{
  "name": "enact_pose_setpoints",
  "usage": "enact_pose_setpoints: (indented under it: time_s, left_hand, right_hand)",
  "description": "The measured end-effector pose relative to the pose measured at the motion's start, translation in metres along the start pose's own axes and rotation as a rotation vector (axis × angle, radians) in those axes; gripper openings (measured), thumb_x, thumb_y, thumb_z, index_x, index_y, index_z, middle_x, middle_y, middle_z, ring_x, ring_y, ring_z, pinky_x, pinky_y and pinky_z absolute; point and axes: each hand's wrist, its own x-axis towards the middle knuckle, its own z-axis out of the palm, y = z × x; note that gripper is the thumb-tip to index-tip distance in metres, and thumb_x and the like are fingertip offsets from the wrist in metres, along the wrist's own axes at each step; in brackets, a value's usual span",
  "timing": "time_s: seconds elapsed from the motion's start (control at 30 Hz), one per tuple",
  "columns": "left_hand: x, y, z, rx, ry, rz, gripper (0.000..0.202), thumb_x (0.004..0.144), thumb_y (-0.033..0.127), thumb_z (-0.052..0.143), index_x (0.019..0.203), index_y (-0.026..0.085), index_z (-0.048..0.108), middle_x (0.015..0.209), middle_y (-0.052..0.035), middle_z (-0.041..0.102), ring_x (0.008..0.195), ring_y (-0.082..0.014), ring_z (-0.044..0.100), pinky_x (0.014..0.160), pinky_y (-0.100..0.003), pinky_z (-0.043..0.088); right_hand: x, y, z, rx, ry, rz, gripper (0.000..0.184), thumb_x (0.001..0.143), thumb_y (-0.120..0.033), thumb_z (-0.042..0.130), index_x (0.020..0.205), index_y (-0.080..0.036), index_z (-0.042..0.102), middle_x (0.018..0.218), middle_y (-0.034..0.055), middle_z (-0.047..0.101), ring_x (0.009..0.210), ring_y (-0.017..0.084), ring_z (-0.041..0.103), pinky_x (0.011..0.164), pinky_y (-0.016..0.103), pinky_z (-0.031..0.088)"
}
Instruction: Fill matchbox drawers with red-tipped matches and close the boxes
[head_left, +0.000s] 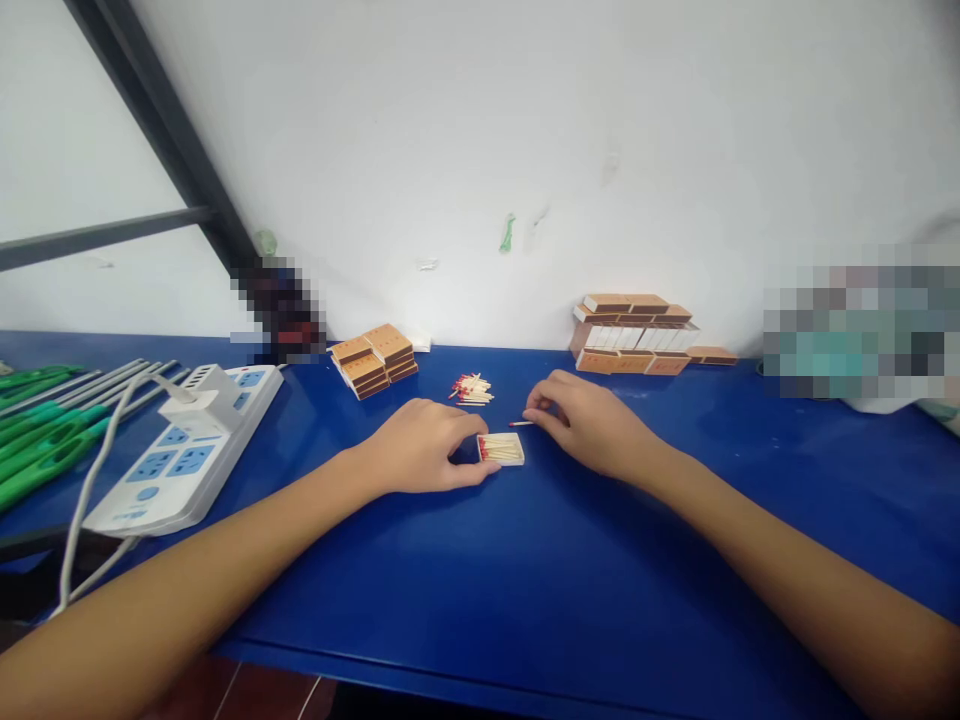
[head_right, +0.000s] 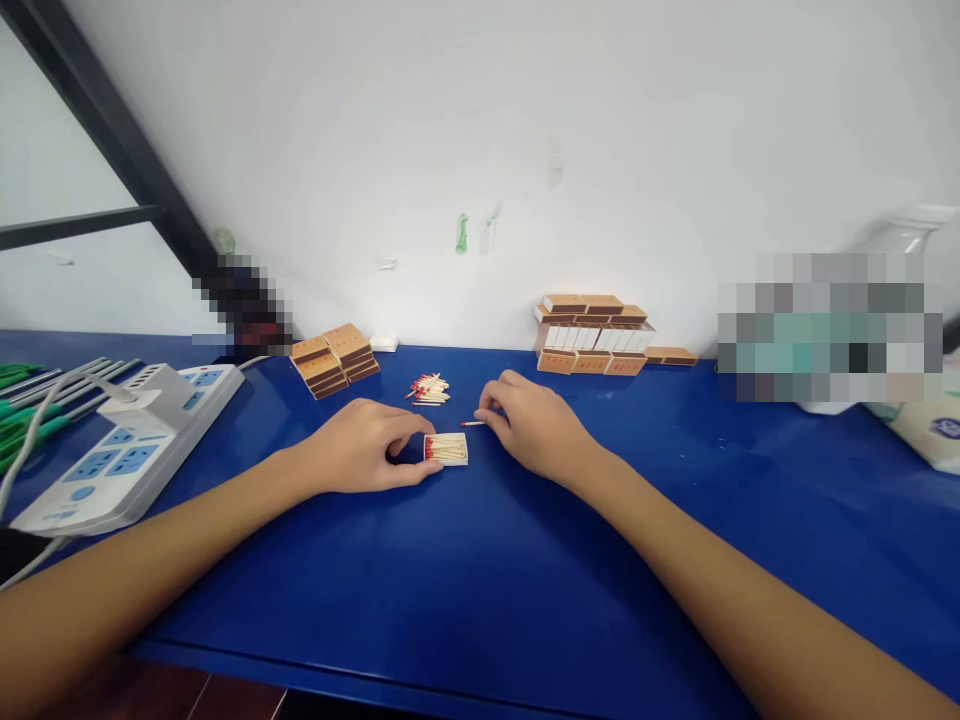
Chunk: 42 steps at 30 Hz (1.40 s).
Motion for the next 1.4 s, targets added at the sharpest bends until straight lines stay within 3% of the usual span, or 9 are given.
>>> enact_pose_setpoints:
  time_s: [0.2, 0.4, 0.53, 0.73, 0.9, 1.2, 1.4]
  left_hand:
    - [0.000, 0.000, -0.001, 0.012, -0.003, -0.052, 0.033, 0.093, 0.050, 0.064, 0.095, 0.018, 0.074, 0.069, 0.0017, 0.066, 0.059, -0.0120, 0.059, 0.055, -0.026, 0.034]
    - [0.001, 0.001, -0.002, 0.037, 0.005, -0.118, 0.034, 0.093, 0.052, 0.062, 0.090, 0.019, 0.072, 0.070, 0.0010, 0.066, 0.059, -0.0123, 0.058, 0.055, -0.027, 0.031]
    - [0.001, 0.001, -0.001, 0.047, 0.006, -0.118, 0.035, 0.093, 0.052, 0.063, 0.085, 0.018, 0.069, 0.067, 0.0015, 0.065, 0.056, -0.0120, 0.056, 0.054, -0.027, 0.030]
    - [0.001, 0.004, -0.001, 0.034, -0.012, -0.108, 0.034, 0.091, 0.050, 0.064, 0.081, 0.018, 0.067, 0.070, 0.0005, 0.067, 0.060, -0.0128, 0.059, 0.055, -0.027, 0.032]
    - [0.001, 0.006, -0.002, 0.020, -0.014, -0.099, 0.034, 0.091, 0.048, 0.065, 0.077, 0.017, 0.065, 0.068, 0.0003, 0.066, 0.058, -0.0123, 0.059, 0.055, -0.026, 0.031]
    - [0.000, 0.002, 0.000, 0.006, -0.015, -0.088, 0.032, 0.091, 0.048, 0.065, 0.083, 0.018, 0.069, 0.067, 0.0009, 0.065, 0.058, -0.0123, 0.058, 0.055, -0.026, 0.031]
    - [0.000, 0.003, -0.001, 0.016, -0.017, -0.077, 0.031, 0.091, 0.048, 0.065, 0.089, 0.018, 0.072, 0.066, 0.0016, 0.064, 0.056, -0.0117, 0.056, 0.054, -0.026, 0.030]
  right_hand:
    - [-0.001, -0.001, 0.000, 0.028, -0.119, 0.024, 0.016, 0.103, -0.028, 0.051, 0.090, -0.020, 0.058, 0.098, 0.0058, 0.061, 0.079, 0.019, 0.059, 0.072, 0.032, 0.045]
    - [-0.004, -0.013, -0.001, 0.132, 0.022, -0.139, 0.015, 0.105, -0.029, 0.049, 0.095, -0.021, 0.055, 0.101, 0.0058, 0.059, 0.085, 0.019, 0.056, 0.076, 0.032, 0.044]
    - [-0.007, -0.025, 0.004, 0.190, 0.012, -0.268, 0.013, 0.105, -0.025, 0.050, 0.096, -0.020, 0.058, 0.100, 0.0053, 0.058, 0.085, 0.017, 0.055, 0.074, 0.030, 0.043]
    - [0.021, -0.023, 0.022, 0.337, 0.108, -0.167, 0.012, 0.102, -0.026, 0.056, 0.101, -0.021, 0.066, 0.092, 0.0023, 0.056, 0.078, 0.015, 0.055, 0.074, 0.030, 0.044]
    - [0.043, -0.018, 0.035, 0.279, 0.065, -0.166, 0.014, 0.099, -0.029, 0.063, 0.109, -0.024, 0.073, 0.093, 0.0024, 0.055, 0.080, 0.016, 0.055, 0.074, 0.030, 0.043]
    - [0.044, -0.021, 0.034, 0.283, 0.050, -0.067, 0.007, 0.093, -0.024, 0.071, 0.089, -0.019, 0.069, 0.090, 0.0007, 0.057, 0.076, 0.013, 0.053, 0.070, 0.028, 0.040]
    - [0.042, -0.022, 0.029, 0.262, -0.003, -0.043, 0.007, 0.094, -0.025, 0.071, 0.089, -0.020, 0.069, 0.091, 0.0015, 0.058, 0.078, 0.014, 0.055, 0.070, 0.028, 0.040]
